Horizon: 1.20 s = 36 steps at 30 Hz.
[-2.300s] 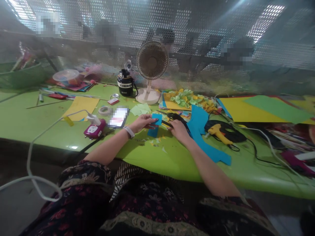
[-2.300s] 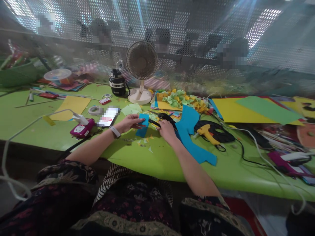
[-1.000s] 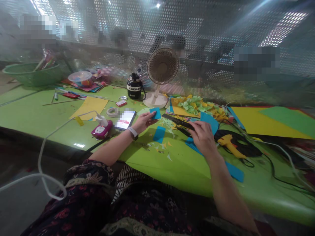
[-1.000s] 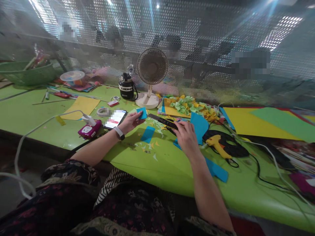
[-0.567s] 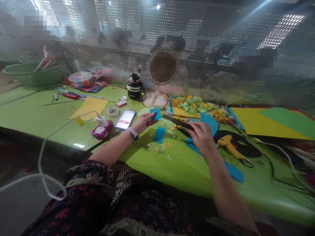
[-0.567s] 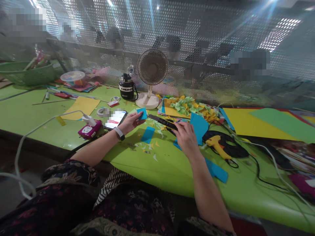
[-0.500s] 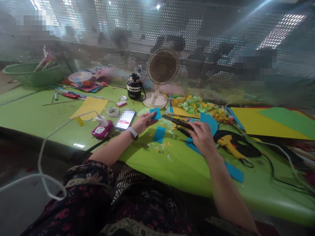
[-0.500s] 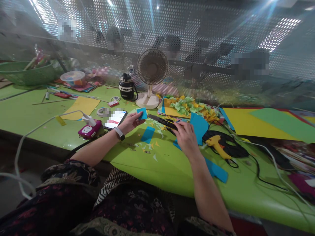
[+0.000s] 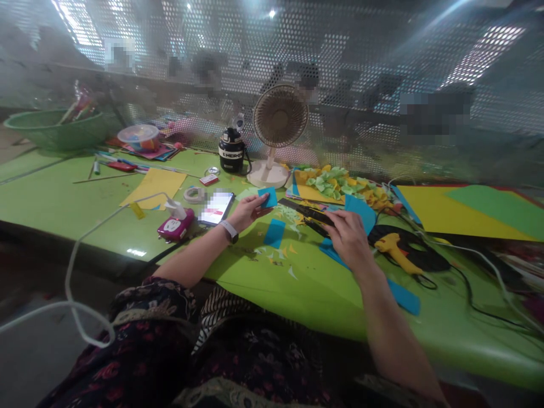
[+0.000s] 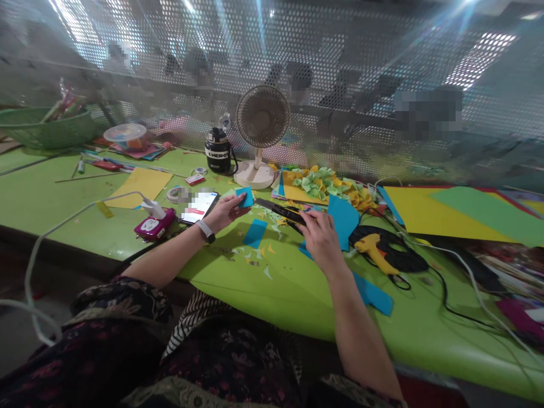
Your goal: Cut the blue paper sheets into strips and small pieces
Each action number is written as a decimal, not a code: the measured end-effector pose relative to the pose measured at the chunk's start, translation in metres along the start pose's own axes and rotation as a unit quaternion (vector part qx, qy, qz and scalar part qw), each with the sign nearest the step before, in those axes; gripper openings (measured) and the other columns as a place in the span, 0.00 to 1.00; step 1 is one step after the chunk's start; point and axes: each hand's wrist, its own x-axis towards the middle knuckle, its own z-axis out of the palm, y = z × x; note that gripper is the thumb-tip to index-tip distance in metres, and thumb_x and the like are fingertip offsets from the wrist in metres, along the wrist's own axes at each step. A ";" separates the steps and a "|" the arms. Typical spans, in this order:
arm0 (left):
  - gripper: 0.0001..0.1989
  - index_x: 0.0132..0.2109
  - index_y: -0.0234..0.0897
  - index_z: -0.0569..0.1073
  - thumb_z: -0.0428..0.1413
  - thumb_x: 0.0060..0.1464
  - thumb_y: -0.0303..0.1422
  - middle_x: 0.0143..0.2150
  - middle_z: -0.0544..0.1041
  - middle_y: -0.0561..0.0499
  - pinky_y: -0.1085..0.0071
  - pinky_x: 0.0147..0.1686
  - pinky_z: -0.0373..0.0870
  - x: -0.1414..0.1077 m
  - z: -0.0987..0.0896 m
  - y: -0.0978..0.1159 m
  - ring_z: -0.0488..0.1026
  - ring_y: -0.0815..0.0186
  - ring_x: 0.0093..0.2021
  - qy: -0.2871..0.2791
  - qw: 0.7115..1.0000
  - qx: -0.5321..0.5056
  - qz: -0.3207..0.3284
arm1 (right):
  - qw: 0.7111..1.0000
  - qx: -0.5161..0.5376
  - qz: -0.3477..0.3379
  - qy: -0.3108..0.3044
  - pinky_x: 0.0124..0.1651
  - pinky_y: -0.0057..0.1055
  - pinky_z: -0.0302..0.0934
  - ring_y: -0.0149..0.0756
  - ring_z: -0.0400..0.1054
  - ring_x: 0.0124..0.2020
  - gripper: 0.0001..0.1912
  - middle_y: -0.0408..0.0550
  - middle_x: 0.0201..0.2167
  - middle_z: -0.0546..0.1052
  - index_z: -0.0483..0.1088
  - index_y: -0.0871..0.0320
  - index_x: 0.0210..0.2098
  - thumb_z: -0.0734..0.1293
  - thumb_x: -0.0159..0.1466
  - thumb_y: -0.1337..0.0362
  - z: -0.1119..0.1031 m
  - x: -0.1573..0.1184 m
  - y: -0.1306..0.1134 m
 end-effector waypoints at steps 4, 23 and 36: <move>0.10 0.31 0.32 0.76 0.68 0.55 0.29 0.32 0.83 0.51 0.69 0.46 0.81 0.000 -0.001 -0.001 0.81 0.70 0.32 -0.012 1.000 -0.009 0.005 | 1.000 0.003 0.002 -0.004 0.56 0.51 0.66 0.51 0.70 0.51 0.21 0.58 0.47 0.74 0.71 0.53 0.63 0.63 0.72 0.60 0.001 0.000 0.000; 0.10 0.31 0.31 0.76 0.70 0.53 0.28 0.32 0.82 0.51 0.67 0.48 0.80 0.000 0.000 0.000 0.81 0.69 0.32 -0.010 1.000 -0.023 0.003 | 1.000 0.002 -0.021 0.014 0.56 0.49 0.66 0.50 0.70 0.50 0.22 0.56 0.46 0.74 0.70 0.53 0.65 0.63 0.73 0.60 0.003 -0.001 0.002; 0.21 0.31 0.31 0.76 0.76 0.40 0.39 0.33 0.81 0.51 0.65 0.46 0.79 -0.007 0.005 -0.009 0.81 0.67 0.33 -0.030 0.997 0.069 0.021 | 0.998 -0.031 -0.060 -0.006 0.54 0.49 0.67 0.51 0.69 0.48 0.21 0.59 0.45 0.75 0.70 0.58 0.64 0.63 0.72 0.65 0.006 -0.001 -0.005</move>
